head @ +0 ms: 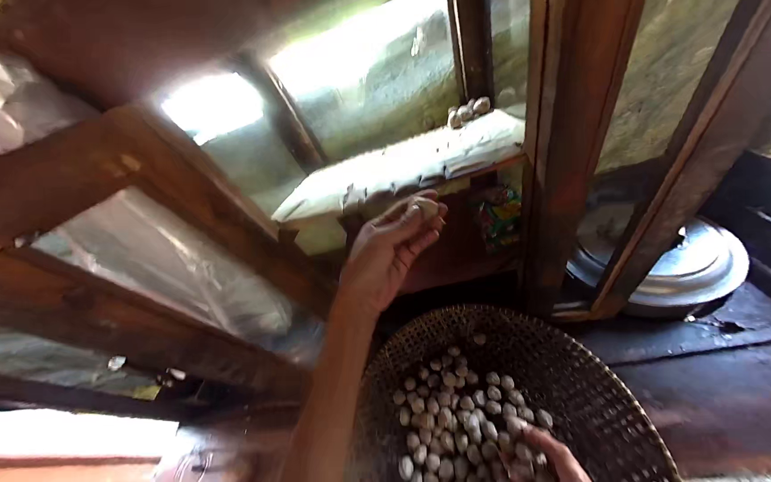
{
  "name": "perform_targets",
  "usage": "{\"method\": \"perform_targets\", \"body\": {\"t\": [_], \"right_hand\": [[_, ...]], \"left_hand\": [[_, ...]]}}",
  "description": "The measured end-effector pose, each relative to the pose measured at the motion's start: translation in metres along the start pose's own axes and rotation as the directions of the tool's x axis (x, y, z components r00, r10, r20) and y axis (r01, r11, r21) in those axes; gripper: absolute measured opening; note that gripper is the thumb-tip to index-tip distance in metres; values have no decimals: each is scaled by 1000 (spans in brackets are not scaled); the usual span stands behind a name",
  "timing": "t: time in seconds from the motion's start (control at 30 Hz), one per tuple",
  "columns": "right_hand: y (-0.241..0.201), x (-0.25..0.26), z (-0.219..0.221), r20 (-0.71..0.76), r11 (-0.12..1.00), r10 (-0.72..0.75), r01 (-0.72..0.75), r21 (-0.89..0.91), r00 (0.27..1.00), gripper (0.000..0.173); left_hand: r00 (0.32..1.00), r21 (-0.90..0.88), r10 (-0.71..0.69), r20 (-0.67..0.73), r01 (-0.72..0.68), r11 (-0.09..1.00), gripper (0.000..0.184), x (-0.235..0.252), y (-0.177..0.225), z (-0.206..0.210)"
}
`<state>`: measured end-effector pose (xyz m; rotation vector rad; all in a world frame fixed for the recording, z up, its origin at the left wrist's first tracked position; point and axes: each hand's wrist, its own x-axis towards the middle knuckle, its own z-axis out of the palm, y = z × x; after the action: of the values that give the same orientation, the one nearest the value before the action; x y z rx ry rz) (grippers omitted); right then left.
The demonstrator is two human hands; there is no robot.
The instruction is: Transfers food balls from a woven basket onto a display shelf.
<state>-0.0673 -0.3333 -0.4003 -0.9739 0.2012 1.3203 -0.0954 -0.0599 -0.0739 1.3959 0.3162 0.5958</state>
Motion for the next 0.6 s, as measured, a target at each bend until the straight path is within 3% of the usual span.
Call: {"method": "perform_targets", "body": {"t": [0.17, 0.23, 0.3, 0.37, 0.43, 0.5, 0.57, 0.6], "right_hand": [[2, 4, -12, -120, 977, -117, 93, -193, 986, 34], [5, 2, -14, -154, 922, -240, 175, -346, 959, 38], [6, 3, -17, -80, 771, -400, 288, -567, 913, 45], [6, 1, -20, 40, 536, -472, 322, -780, 881, 57], [1, -2, -14, 114, 270, -477, 269, -925, 872, 62], [-4, -9, -2, 136, 82, -452, 193, -978, 882, 60], [-5, -15, 10, 202, 69, -501, 272, -960, 842, 52], [-6, -19, 19, 228, 131, -524, 342, -931, 820, 47]], "left_hand": [[976, 11, -56, -209, 59, 998, 21, -104, -106, 4], [966, 67, -36, -256, 54, 996, 21, -139, -142, 5], [946, 175, 61, -318, -4, 984, 25, -163, -171, 8], [918, 296, 183, -352, -76, 952, 31, -184, -196, 10], [899, 416, 284, -333, -130, 900, 34, -197, -210, 11], [889, 494, 341, -305, -159, 855, 32, -206, -218, 11], [884, 546, 370, -284, -168, 821, 30, -213, -222, 12], [882, 567, 381, -277, -170, 806, 29, -215, -223, 12]]}}
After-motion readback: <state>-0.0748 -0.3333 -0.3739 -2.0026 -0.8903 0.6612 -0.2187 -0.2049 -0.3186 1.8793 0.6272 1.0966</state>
